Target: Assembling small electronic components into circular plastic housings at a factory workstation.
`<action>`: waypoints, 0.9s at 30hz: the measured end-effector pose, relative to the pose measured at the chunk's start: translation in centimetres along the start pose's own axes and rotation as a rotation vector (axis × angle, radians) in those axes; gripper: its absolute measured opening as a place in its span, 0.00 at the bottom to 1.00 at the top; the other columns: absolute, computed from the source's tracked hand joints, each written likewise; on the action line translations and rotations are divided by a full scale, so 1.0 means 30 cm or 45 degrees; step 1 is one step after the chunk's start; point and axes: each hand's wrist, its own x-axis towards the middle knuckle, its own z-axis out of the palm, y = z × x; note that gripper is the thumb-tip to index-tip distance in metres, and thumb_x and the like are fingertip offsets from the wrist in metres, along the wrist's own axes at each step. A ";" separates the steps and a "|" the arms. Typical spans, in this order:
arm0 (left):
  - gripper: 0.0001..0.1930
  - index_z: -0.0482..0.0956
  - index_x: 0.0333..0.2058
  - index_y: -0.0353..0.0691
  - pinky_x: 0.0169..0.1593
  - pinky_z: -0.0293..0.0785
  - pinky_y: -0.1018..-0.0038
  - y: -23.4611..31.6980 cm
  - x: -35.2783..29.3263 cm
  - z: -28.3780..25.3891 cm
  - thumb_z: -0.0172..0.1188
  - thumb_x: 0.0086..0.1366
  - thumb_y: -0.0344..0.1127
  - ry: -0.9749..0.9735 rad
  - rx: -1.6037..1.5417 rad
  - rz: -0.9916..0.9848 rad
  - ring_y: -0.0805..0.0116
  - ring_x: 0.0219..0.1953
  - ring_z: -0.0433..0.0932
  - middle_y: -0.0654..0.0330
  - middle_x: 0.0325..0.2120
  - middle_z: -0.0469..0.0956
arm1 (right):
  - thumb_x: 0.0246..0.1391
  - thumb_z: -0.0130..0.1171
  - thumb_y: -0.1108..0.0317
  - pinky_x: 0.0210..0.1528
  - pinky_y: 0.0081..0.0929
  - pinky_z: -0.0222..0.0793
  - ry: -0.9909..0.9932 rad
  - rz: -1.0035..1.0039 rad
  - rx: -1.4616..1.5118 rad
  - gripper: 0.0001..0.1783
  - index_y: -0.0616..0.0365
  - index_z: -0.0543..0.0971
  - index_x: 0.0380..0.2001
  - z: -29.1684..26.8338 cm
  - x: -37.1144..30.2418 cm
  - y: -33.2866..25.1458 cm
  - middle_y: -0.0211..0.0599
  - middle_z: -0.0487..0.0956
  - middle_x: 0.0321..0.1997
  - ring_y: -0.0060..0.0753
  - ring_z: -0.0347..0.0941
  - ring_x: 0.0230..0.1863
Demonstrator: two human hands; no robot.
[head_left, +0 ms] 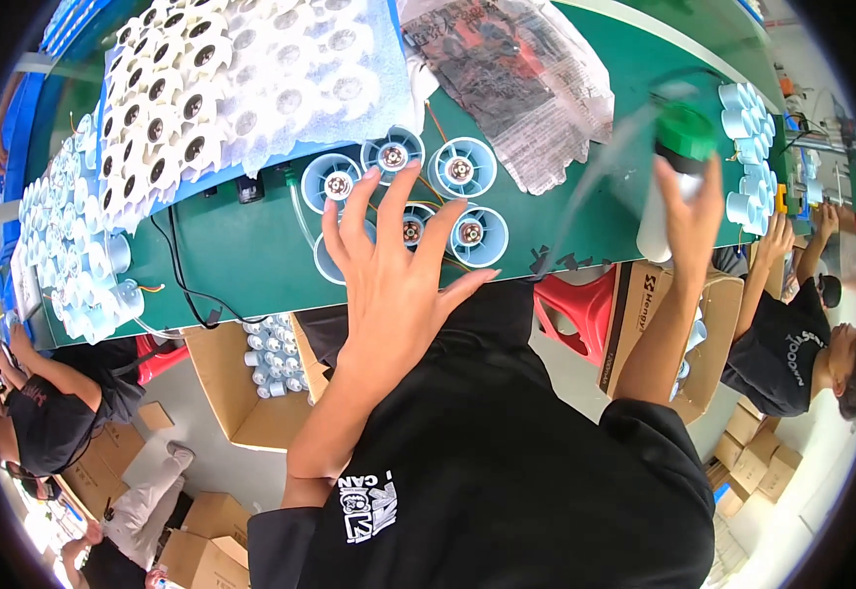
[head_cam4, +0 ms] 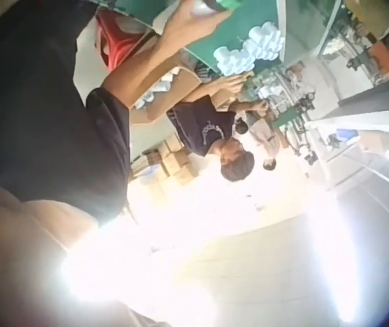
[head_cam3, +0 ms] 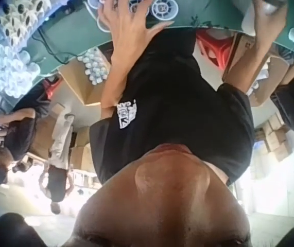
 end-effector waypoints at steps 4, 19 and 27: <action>0.28 0.79 0.45 0.46 0.62 0.45 0.39 0.006 0.009 0.009 0.76 0.43 0.44 -0.001 -0.026 0.042 0.45 0.63 0.54 0.53 0.60 0.60 | 0.58 0.49 0.61 0.47 0.31 0.71 0.397 -0.045 0.497 0.23 0.67 0.70 0.52 -0.130 -0.043 0.063 0.46 0.77 0.45 0.38 0.74 0.41; 0.30 0.78 0.45 0.51 0.62 0.48 0.42 -0.005 0.005 0.036 0.76 0.39 0.43 0.004 0.013 -0.020 0.51 0.61 0.61 0.58 0.59 0.63 | 0.43 0.61 0.33 0.49 0.51 0.57 -0.446 -0.167 2.175 0.55 0.65 0.58 0.62 0.084 -0.017 -0.236 0.46 0.68 0.45 0.44 0.66 0.42; 0.30 0.79 0.45 0.51 0.62 0.48 0.44 -0.022 -0.005 0.050 0.75 0.39 0.45 0.074 -0.008 -0.030 0.53 0.59 0.63 0.59 0.58 0.65 | 0.39 0.56 0.23 0.49 0.51 0.58 -0.380 -0.141 2.079 0.60 0.57 0.57 0.64 0.137 -0.045 -0.232 0.45 0.68 0.43 0.45 0.66 0.42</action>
